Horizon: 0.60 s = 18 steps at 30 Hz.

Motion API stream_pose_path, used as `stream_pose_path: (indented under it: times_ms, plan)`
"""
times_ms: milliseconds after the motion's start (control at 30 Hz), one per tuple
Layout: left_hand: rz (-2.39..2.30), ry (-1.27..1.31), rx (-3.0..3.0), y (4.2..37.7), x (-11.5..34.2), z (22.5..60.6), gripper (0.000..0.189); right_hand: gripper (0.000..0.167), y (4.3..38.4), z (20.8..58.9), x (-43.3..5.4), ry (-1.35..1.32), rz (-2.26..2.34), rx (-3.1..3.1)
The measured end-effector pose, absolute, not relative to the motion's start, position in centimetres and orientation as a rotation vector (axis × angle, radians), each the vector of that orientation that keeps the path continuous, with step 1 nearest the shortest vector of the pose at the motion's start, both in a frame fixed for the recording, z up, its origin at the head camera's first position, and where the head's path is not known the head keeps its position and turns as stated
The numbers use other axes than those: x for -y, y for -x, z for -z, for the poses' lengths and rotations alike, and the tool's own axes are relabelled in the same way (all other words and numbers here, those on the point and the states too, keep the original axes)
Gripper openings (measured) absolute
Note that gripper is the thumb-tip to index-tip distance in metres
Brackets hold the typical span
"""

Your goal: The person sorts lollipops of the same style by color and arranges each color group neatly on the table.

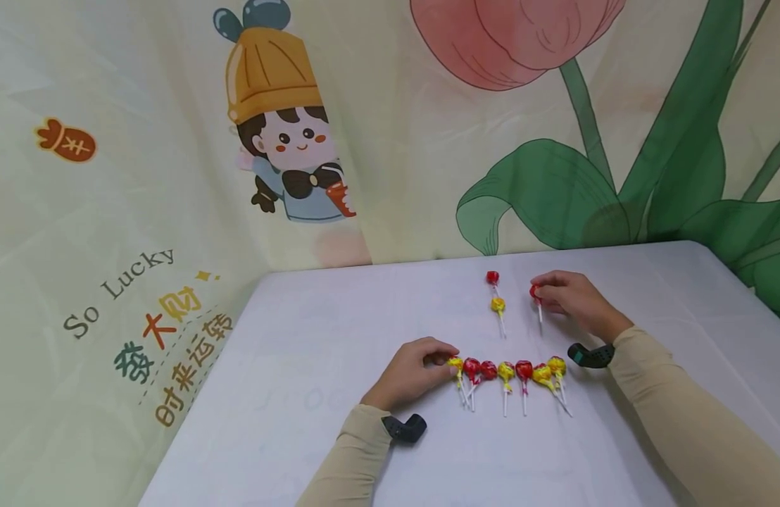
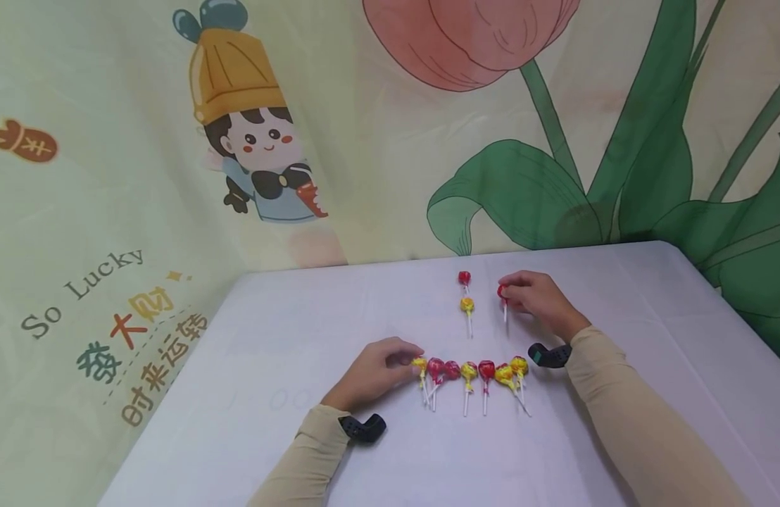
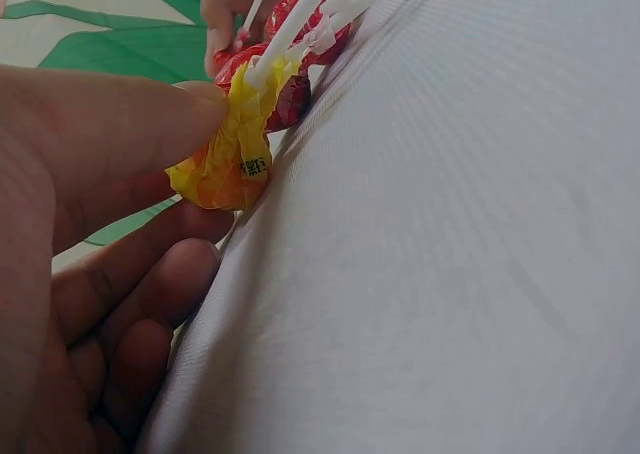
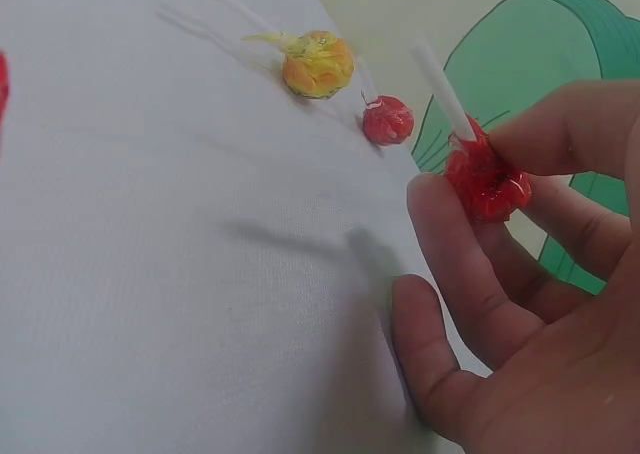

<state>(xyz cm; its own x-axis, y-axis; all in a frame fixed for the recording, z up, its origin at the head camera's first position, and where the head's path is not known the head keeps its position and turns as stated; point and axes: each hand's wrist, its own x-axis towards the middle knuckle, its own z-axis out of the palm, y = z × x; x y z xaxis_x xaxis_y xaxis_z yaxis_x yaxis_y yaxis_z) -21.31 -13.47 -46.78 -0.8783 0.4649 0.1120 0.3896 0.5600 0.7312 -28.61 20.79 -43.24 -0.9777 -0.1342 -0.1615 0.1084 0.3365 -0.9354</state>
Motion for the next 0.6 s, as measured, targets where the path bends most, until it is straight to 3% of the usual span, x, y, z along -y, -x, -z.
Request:
stream_pose_path:
  times_ms: [600]
  plan:
    - [-1.191,-0.759,-2.716,21.2,13.6,46.7,0.025,0.042,30.1,43.3,-19.9,0.07,1.631,-2.442]
